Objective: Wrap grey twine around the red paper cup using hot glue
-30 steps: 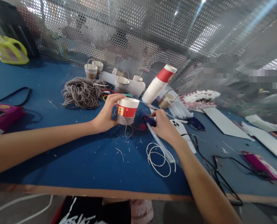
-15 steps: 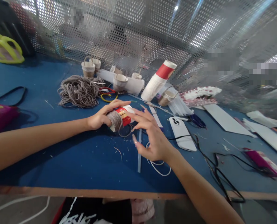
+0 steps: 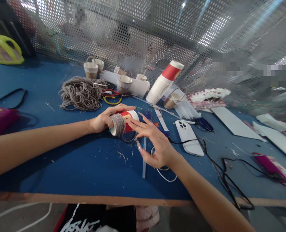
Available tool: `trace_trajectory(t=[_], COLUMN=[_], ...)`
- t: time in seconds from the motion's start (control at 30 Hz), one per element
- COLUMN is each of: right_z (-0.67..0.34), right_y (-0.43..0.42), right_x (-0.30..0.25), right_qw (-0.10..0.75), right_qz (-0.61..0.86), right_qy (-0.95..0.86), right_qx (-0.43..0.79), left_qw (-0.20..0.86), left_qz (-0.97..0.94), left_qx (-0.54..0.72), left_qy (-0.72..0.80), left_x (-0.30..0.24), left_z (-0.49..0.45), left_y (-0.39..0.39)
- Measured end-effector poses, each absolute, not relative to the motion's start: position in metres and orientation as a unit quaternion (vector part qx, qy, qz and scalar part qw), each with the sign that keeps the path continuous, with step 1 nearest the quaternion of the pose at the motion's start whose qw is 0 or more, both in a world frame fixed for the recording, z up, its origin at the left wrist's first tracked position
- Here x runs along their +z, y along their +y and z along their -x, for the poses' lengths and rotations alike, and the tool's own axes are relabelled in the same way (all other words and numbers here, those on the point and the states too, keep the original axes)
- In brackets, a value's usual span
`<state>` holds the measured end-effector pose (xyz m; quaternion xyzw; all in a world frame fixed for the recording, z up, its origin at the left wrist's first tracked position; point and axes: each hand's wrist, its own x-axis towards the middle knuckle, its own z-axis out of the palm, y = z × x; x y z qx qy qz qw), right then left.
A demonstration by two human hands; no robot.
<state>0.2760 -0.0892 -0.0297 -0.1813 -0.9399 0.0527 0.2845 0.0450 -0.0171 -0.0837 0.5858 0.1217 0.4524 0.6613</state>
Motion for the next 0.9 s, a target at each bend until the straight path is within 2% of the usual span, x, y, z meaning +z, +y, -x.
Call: trace_trajectory(t=[0.2,0.43,0.63,0.9], right_z=[-0.2786,-0.2794,-0.276,-0.2787], right_y=[-0.0883,-0.087,-0.0885,-0.0914], right_x=[-0.0317,-0.0365,-0.0352,-0.0353], right_qw=[0.294,0.334,0.291,0.324], right_qz=[0.173,0.177,0.185,0.185], right_qy=[-0.938,-0.925,-0.938,-0.927], right_qx=[0.061,0.038,0.028,0.03], left_qw=[0.747,0.741,0.758,0.767], left_qz=[-0.507,-0.509,-0.493,-0.486], left_qx=[0.41,0.418,0.408,0.404], left_qy=[0.129,0.134,0.125,0.113], left_x=[-0.0808,-0.0821,-0.0814,-0.0817], left_z=[-0.0443,-0.0465,-0.0458,-0.043], left_y=[-0.0218,-0.0196,-0.0192,-0.019])
